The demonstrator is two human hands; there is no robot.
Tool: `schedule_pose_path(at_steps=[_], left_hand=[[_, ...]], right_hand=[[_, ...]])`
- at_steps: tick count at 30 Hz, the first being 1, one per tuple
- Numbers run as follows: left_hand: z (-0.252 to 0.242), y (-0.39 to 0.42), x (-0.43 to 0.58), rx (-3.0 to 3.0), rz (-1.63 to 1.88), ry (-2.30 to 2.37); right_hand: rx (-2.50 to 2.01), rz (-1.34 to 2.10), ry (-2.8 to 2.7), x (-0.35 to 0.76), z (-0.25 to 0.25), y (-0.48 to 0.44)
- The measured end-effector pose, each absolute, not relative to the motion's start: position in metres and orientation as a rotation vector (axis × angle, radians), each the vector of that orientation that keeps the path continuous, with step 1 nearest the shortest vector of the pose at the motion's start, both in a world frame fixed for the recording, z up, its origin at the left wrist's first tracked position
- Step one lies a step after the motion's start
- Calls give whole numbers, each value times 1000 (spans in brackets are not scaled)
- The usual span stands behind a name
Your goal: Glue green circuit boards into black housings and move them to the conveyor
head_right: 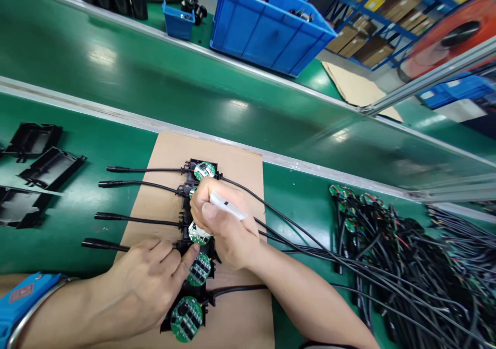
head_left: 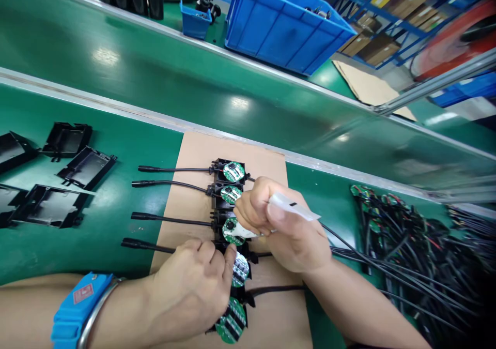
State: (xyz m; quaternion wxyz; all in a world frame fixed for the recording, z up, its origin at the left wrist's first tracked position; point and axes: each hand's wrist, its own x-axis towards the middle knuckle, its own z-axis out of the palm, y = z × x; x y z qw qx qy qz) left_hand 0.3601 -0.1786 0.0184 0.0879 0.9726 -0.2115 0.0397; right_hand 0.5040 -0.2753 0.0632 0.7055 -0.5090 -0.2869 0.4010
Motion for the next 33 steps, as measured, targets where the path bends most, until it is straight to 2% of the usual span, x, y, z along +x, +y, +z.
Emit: schedule_pose_path(at_steps=[29,33], left_hand=[[17,-178,359,2906,115,-643],[19,-178,357,2919,107,-642]], right_hand=[[-1284,736,-794,513,61,-283],[-1180,757,-727,511,72,-295]])
